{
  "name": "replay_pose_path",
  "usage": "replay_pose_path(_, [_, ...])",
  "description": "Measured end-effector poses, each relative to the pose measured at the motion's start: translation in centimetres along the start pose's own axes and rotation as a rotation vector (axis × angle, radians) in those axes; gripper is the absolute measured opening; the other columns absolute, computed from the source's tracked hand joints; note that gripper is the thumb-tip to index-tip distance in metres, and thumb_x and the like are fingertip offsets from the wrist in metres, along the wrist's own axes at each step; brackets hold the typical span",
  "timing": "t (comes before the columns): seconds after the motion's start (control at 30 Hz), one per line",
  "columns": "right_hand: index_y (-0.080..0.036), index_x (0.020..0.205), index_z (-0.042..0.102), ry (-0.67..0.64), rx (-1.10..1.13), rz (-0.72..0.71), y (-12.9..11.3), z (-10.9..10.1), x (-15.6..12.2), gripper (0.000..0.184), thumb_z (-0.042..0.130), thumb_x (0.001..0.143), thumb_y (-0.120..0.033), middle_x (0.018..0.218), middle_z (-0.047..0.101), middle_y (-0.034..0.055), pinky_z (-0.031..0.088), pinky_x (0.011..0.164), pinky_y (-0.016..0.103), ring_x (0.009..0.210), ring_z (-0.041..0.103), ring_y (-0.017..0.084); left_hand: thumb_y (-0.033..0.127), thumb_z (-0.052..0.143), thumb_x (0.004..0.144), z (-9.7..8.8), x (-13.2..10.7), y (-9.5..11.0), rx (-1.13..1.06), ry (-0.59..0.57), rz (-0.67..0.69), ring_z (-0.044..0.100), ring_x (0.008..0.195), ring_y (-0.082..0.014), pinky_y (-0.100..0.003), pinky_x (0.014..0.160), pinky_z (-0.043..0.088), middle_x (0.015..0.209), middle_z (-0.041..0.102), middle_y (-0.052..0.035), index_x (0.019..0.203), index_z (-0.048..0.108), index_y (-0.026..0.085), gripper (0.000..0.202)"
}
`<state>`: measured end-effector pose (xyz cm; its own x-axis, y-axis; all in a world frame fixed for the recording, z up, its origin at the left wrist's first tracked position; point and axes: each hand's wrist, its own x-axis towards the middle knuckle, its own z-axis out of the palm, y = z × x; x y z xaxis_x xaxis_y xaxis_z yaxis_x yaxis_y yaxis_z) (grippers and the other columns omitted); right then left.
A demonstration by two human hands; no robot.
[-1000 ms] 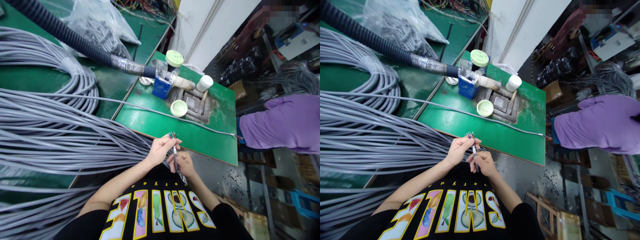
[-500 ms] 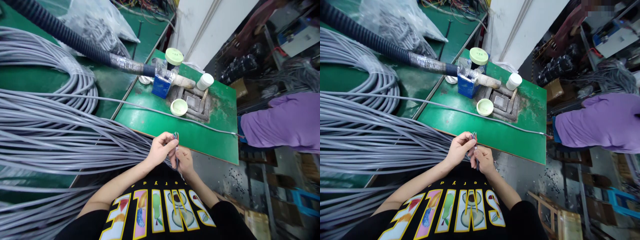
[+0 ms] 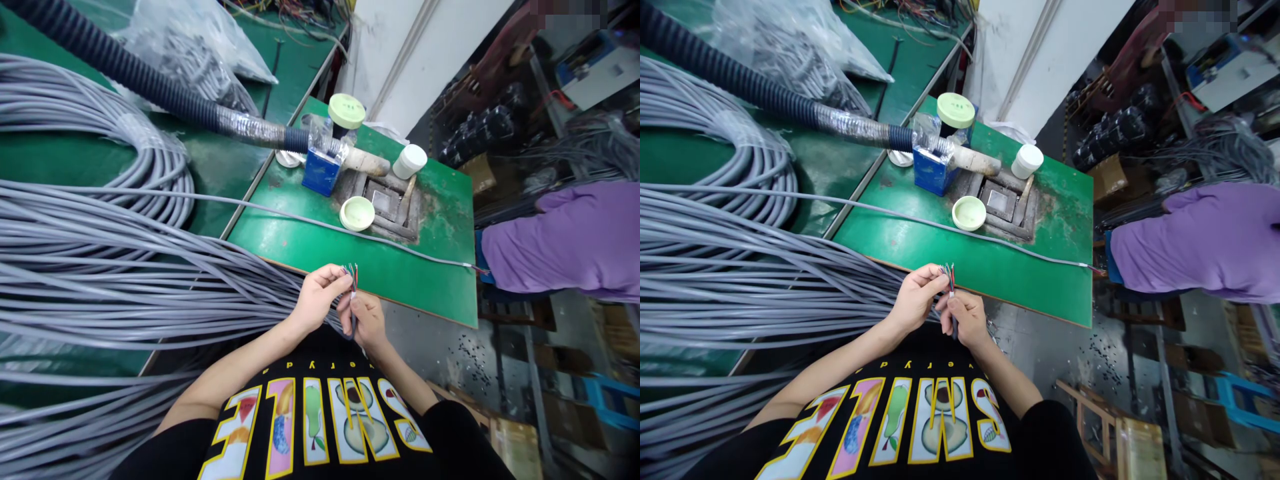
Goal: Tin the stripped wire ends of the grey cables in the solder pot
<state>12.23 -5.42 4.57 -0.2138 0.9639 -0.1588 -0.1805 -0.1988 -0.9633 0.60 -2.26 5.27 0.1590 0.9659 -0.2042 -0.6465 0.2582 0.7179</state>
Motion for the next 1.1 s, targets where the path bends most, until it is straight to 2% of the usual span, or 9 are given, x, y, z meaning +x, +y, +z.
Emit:
replay_pose_path(0.33, [-0.016,0.07,0.061,0.009,0.005,0.009,-0.03,-0.11,0.1,0.038,0.055,0.081,-0.052,0.037,0.052,-0.0033,0.027,0.033,0.021,0.028,0.037,0.008,0.033,0.075,0.067,0.13,0.08,0.12,0.032,0.031,-0.002,0.052,0.057,-0.0064,-0.019,0.06,0.044,0.063,0.06,0.0024,0.067,0.062,0.015,0.023])
replay_pose_path(0.63, [-0.016,0.07,0.061,-0.051,0.184,0.031,0.16,-0.05,0.37,0.035,0.054,0.083,-0.047,0.035,0.049,-0.0039,0.028,0.035,0.021,0.027,0.034,0.007,0.03,0.074,0.069,0.21,0.26,-0.02,0.049,0.041,0.041,0.054,0.059,-0.0065,-0.019,0.062,0.045,0.067,0.062,0.0023,0.071,0.061,0.016,0.019])
replay_pose_path(0.77, [-0.017,0.066,0.058,-0.04,0.194,0.075,0.01,0.11,0.52,0.039,0.054,0.081,-0.053,0.032,0.046,-0.0047,0.028,0.035,0.021,0.027,0.032,0.007,0.029,0.072,0.07,0.2,0.15,0.07,0.092,0.045,0.07,0.054,0.06,-0.007,-0.019,0.061,0.045,0.068,0.061,0.0018,0.074,0.062,0.016,0.017])
replay_pose_path(0.87, [-0.019,0.064,0.055,-0.024,0.222,0.113,-0.09,0.24,0.68,0.04,0.055,0.079,-0.056,0.029,0.044,-0.0059,0.029,0.035,0.022,0.025,0.03,0.007,0.029,0.071,0.072,0.13,-0.12,0.38,0.204,0.031,0.156,0.053,0.061,-0.0084,-0.021,0.061,0.044,0.068,0.06,0.0008,0.075,0.064,0.016,0.014])
replay_pose_path(1.0, [-0.02,0.059,0.049,-0.038,0.276,0.167,-0.04,0.02,0.89,0.042,0.055,0.078,-0.058,0.026,0.039,-0.0078,0.027,0.033,0.022,0.022,0.028,0.008,0.024,0.071,0.071,0.0,-0.46,0.8,0.386,-0.04,0.381,0.057,0.073,-0.0128,-0.025,0.07,0.046,0.076,0.062,-0.0028,0.078,0.07,0.018,0.009])
replay_pose_path(1.1, [-0.022,0.058,0.045,-0.086,0.288,0.259,-0.07,-0.4,0.95,0.046,0.052,0.078,-0.063,0.023,0.033,-0.0104,0.026,0.031,0.022,0.019,0.023,0.008,0.026,0.069,0.074,0.02,-0.5,0.85,0.384,-0.039,0.378,0.059,0.074,-0.0136,-0.026,0.071,0.047,0.078,0.064,-0.0042,0.08,0.071,0.018,0.011])
